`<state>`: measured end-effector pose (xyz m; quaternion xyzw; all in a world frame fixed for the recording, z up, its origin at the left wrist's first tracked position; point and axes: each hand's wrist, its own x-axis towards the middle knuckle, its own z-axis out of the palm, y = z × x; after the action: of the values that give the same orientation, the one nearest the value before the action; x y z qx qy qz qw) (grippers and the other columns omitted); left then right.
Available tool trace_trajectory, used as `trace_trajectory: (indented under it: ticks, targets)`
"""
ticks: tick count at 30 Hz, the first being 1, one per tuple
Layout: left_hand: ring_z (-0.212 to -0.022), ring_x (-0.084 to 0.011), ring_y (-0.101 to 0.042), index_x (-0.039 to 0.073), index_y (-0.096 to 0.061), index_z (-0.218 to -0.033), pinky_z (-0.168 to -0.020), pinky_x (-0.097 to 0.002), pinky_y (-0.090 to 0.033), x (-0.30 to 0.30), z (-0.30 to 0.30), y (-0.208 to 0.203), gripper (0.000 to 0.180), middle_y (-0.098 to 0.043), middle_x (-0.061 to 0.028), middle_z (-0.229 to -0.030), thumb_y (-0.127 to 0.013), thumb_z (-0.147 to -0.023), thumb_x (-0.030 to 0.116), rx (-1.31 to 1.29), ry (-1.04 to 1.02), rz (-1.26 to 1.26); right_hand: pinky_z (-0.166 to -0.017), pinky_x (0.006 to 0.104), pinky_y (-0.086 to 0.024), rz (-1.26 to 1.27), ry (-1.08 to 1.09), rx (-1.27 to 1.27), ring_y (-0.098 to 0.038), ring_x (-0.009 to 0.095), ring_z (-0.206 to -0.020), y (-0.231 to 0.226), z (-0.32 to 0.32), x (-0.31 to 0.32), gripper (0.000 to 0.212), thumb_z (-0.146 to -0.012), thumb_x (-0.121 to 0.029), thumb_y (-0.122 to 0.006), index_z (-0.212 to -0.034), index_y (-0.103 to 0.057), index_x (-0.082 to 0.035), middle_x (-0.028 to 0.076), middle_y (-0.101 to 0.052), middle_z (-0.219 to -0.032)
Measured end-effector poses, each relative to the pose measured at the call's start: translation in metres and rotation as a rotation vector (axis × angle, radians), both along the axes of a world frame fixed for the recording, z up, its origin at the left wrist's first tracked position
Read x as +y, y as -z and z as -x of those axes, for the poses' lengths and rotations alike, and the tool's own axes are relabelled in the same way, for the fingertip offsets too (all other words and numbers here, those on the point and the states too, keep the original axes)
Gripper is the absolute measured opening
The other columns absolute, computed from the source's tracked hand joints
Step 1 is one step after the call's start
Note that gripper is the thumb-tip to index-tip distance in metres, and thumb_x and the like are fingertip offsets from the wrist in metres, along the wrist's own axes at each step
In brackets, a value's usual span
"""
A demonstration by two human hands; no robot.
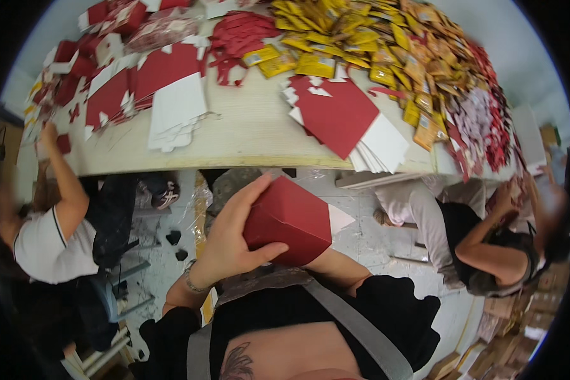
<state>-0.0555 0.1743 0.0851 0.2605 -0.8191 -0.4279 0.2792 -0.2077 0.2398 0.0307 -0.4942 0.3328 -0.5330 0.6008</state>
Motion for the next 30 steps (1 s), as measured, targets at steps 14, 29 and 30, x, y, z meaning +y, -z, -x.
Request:
trace_trajectory:
  ticks: [14, 29, 30]
  targets:
    - [-0.118, -0.0336, -0.047, 0.002, 0.000, -0.144, -0.092, -0.0396, -0.045, 0.004, -0.002, 0.001, 0.108, -0.015, -0.0279, -0.146, -0.077, -0.069, 0.020, 0.349, -0.126, -0.048, -0.096, 0.0357, -0.041, -0.258, 0.062, -0.272, -0.048, 0.021, -0.117, -0.014, -0.019, -0.016, 0.055, -0.081, -0.015, -0.068, -0.129, -0.043, -0.007, 0.011, -0.050, -0.125]
    - [-0.121, -0.0368, -0.045, 0.004, -0.001, -0.144, -0.086, -0.0395, -0.050, 0.008, -0.005, 0.004, 0.110, -0.007, -0.0316, -0.145, -0.078, -0.067, 0.018, 0.333, -0.094, 0.143, -0.091, 0.0353, -0.044, -0.120, 0.153, -0.075, -0.052, 0.024, -0.111, -0.002, -0.016, -0.007, 0.047, -0.077, -0.009, -0.068, -0.121, -0.050, -0.004, 0.013, -0.053, -0.122]
    - [-0.121, -0.0360, -0.045, 0.004, -0.001, -0.144, -0.087, -0.0397, -0.049, 0.007, -0.004, 0.005, 0.110, -0.008, -0.0302, -0.146, -0.078, -0.067, 0.018, 0.333, -0.101, 0.116, -0.090, 0.0353, -0.044, -0.117, 0.159, -0.065, -0.052, 0.025, -0.111, -0.001, -0.016, -0.007, 0.047, -0.077, -0.009, -0.068, -0.120, -0.050, -0.004, 0.013, -0.053, -0.122]
